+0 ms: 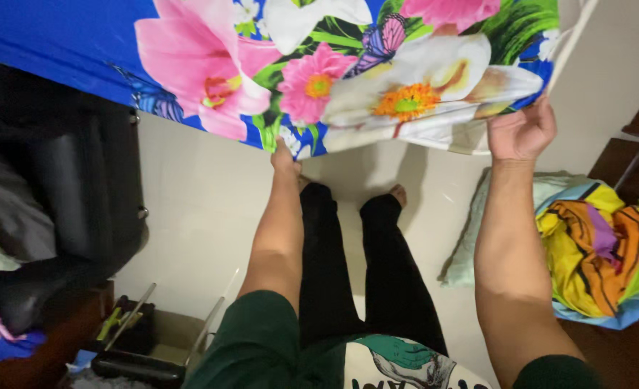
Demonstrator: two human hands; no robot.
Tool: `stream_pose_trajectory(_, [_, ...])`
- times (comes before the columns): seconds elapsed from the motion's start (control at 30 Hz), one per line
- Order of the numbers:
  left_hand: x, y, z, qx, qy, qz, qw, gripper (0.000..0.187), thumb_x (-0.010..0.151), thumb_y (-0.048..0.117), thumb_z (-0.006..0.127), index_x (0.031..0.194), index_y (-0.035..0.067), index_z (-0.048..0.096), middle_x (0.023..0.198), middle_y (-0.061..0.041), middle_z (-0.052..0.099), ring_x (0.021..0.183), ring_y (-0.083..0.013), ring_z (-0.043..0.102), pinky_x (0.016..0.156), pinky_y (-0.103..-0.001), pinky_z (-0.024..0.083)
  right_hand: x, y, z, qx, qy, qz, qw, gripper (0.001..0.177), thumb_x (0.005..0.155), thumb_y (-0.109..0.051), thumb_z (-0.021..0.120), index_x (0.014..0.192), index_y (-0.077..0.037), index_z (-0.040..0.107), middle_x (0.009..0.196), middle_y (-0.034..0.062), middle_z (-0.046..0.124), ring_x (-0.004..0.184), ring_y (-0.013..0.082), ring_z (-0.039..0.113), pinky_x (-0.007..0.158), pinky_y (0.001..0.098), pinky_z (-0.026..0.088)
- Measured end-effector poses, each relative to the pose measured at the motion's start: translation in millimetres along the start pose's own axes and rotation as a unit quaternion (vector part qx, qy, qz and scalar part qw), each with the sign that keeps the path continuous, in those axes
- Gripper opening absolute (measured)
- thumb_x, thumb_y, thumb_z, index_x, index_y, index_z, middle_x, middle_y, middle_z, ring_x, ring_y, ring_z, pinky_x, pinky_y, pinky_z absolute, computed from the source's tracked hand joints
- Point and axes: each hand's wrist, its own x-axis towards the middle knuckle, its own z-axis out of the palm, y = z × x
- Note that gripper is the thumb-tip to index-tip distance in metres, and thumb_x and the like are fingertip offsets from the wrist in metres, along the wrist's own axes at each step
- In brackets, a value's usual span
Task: The person fits a floral-patterned blue bedsheet onto a mattress, pulling the edges tight and tucking them under the mattress corners and sides.
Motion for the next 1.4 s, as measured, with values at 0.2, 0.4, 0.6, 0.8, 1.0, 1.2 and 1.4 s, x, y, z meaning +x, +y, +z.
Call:
stream_pose_trajectory(0.2, [0, -36, 62, 0.064, 0.005, 0.065, 0.996, 0.043, 0.104, 0.038, 0.066, 0.134, 0.008, 0.061, 0.096, -0.013, 0.066, 0.07, -0.0292, 0.055, 0.059, -0.047, 0.043, -51, -22, -105, 0.023, 0.177, 0.008, 0.984, 0.048, 0.1, -0.028, 0.055, 0.141, -0.003, 0.057, 0.146, 0.016, 0.063, 0.138, 0.0337, 0.06, 0.128, 0.0538, 0.042])
stream_pose_trajectory(0.4, [-56, -144, 93, -0.096, -0.145, 0.043, 0.984, 0.049, 0.097, 0.03, 0.071, 0.136, 0.005, 0.057, 0.125, -0.011, 0.068, 0.108, -0.0291, 0.07, 0.092, -0.05, 0.06, -112, 34, -168, -0.064, 0.316, 0.249, 0.913, 0.036, 0.103, -0.032, 0.064, 0.134, -0.014, 0.063, 0.129, 0.0035, 0.07, 0.118, 0.0231, 0.067, 0.107, 0.0432, 0.049])
stream_pose_trajectory(0.6, [-134, -250, 112, -0.178, -0.057, -0.051, 0.981, 0.079, 0.091, 0.069, 0.045, 0.142, 0.01, 0.053, 0.142, -0.007, 0.059, 0.118, -0.0262, 0.059, 0.099, -0.044, 0.051, -73, 17, -138, -0.162, 0.214, 0.472, 0.84, 0.043, 0.099, -0.034, 0.064, 0.134, -0.01, 0.063, 0.128, 0.009, 0.07, 0.117, 0.0298, 0.065, 0.106, 0.0475, 0.051])
stream_pose_trajectory(0.8, [-167, -281, 110, -0.034, -0.078, 0.056, 0.995, 0.064, 0.095, 0.046, 0.065, 0.141, 0.004, 0.053, 0.137, -0.011, 0.063, 0.121, -0.025, 0.062, 0.103, -0.046, 0.053, -2, -73, -84, 0.1, -0.021, 0.199, 0.975, 0.063, 0.093, -0.024, 0.069, 0.148, 0.001, 0.051, 0.148, 0.0178, 0.061, 0.139, 0.0341, 0.058, 0.122, 0.0507, 0.044])
stream_pose_trajectory(1.0, [-129, -284, 114, -0.016, -0.149, -0.011, 0.989, 0.059, 0.099, 0.047, 0.063, 0.137, 0.002, 0.06, 0.127, -0.004, 0.069, 0.109, -0.0176, 0.069, 0.087, -0.036, 0.059, 7, -95, -151, -0.145, 0.009, 0.066, 0.987, 0.053, 0.106, -0.02, 0.066, 0.153, -0.004, 0.048, 0.149, 0.0122, 0.061, 0.141, 0.0309, 0.059, 0.129, 0.0508, 0.042])
stream_pose_trajectory(1.2, [-106, -300, 101, 0.1, -0.113, -0.073, 0.986, 0.043, 0.097, 0.04, 0.063, 0.134, 0.02, 0.055, 0.106, -0.006, 0.062, 0.081, -0.0237, 0.053, 0.068, -0.041, 0.041, -38, -68, -266, -0.134, 0.291, 0.198, 0.926, 0.032, 0.105, -0.035, 0.06, 0.132, -0.018, 0.055, 0.126, 0.0076, 0.069, 0.111, 0.0286, 0.067, 0.094, 0.0472, 0.053])
stream_pose_trajectory(1.4, [-112, -310, 78, 0.104, -0.214, -0.161, 0.958, 0.043, 0.098, 0.032, 0.069, 0.134, 0.017, 0.053, 0.118, -0.006, 0.057, 0.105, -0.0235, 0.053, 0.098, -0.055, 0.045, -56, -37, -271, -0.035, 0.248, 0.219, 0.943, 0.049, 0.109, -0.044, 0.046, 0.143, -0.011, 0.058, 0.139, 0.0095, 0.07, 0.125, 0.0298, 0.069, 0.109, 0.0494, 0.052])
